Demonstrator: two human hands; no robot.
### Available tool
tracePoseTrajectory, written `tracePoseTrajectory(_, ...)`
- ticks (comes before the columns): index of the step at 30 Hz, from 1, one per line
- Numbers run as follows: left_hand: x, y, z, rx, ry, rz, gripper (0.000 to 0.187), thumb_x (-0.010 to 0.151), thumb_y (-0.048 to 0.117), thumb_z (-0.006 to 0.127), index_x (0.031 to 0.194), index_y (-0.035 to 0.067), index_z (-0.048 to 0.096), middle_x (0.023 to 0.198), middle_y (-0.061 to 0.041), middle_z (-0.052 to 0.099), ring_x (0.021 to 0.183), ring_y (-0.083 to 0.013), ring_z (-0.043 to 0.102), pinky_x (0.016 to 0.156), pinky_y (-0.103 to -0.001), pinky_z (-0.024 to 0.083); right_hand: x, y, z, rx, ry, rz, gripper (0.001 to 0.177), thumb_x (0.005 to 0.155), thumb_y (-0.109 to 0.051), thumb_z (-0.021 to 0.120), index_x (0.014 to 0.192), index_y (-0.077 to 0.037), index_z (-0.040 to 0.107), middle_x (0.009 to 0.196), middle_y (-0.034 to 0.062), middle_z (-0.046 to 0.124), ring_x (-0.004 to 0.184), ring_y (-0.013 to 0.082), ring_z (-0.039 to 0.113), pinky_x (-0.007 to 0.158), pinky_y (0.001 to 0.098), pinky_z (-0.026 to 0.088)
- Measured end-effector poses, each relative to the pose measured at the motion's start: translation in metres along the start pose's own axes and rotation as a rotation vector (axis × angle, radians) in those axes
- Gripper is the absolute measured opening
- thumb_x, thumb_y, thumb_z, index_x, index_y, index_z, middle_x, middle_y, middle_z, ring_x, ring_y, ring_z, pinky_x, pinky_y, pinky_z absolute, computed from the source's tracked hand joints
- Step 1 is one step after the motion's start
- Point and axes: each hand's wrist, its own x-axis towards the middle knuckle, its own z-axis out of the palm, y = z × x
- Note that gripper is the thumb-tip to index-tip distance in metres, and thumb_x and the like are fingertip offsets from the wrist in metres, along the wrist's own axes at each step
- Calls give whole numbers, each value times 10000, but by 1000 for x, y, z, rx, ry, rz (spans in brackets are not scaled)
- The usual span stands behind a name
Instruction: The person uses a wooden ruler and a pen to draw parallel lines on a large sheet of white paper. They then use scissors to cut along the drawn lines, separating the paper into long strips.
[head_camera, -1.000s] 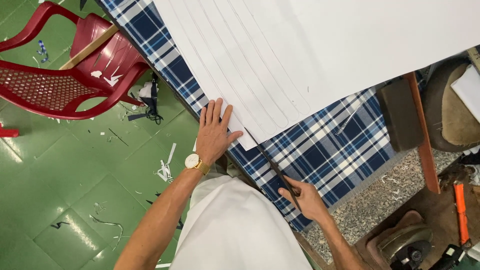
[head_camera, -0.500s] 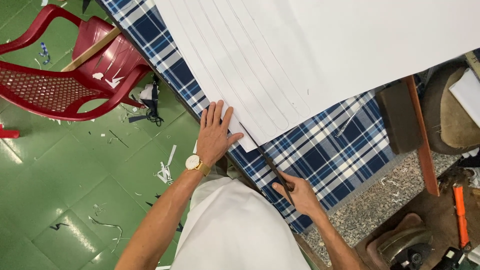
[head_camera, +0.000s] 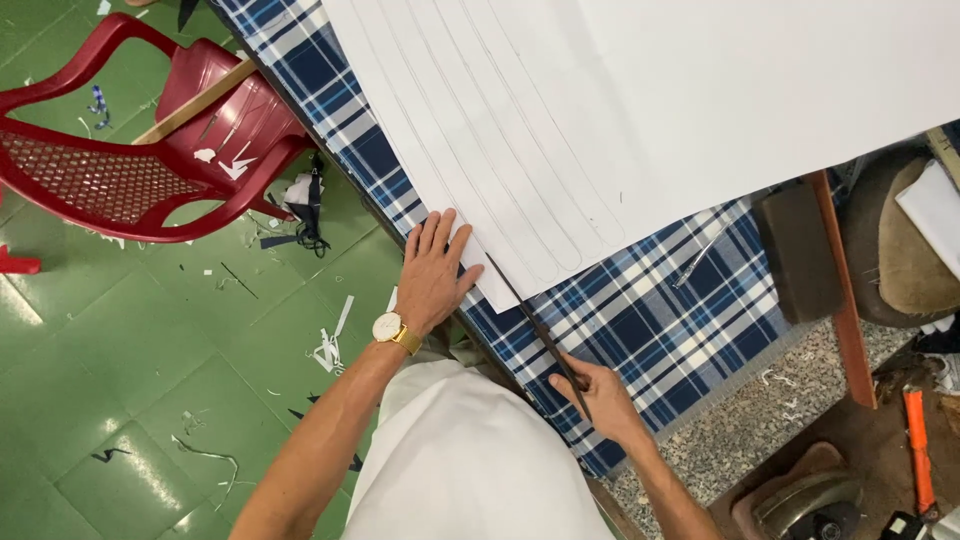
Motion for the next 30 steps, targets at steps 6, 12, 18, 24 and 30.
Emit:
tracePoseTrajectory(6, 15, -33, -25, -27, 239, 119, 281, 909, 326, 740, 1062, 109, 647, 1372, -125, 550, 1331, -342, 483, 1149, -580, 309, -3, -20, -2, -66, -42, 94, 673, 875, -431, 654, 1486, -170, 552, 994, 34, 839, 696, 101, 686, 698, 250, 617)
tracePoseTrajectory(12, 20, -37, -29, -36, 218, 137, 290, 903, 348, 742, 1067, 129, 645, 1364, -116, 543, 1316, -325, 473, 1121, -580, 317, 4, -9, 3, -104, 0, 102, 678, 882, -443, 674, 1488, -161, 558, 787, -13, 740, 682, 109, 616, 641, 246, 542)
tracePoseTrajectory(18, 20, -38, -31, -34, 207, 123, 317, 885, 356, 766, 1084, 144, 639, 1370, -107, 538, 1314, -316, 466, 1126, -572, 310, 13, -29, 10, -32, 2, 97, 620, 889, -351, 700, 1466, -157, 584, 1076, -21, 802, 896, 112, 696, 844, 256, 588)
tracePoseTrajectory(24, 21, -38, -34, -30, 212, 121, 303, 887, 358, 764, 1068, 147, 645, 1361, -101, 553, 1311, -317, 475, 1127, -564, 319, 19, -38, 13, -72, 18, 79, 658, 874, -428, 718, 1459, -146, 615, 679, -55, 542, 621, 106, 458, 572, 270, 384)
tracePoseTrajectory(30, 21, -39, -33, -53, 226, 126, 296, 900, 342, 758, 1074, 138, 633, 1370, -108, 547, 1318, -334, 473, 1134, -567, 315, 27, -17, 16, -16, -26, 68, 660, 891, -434, 695, 1490, -179, 580, 598, -66, 415, 514, 86, 392, 480, 237, 301)
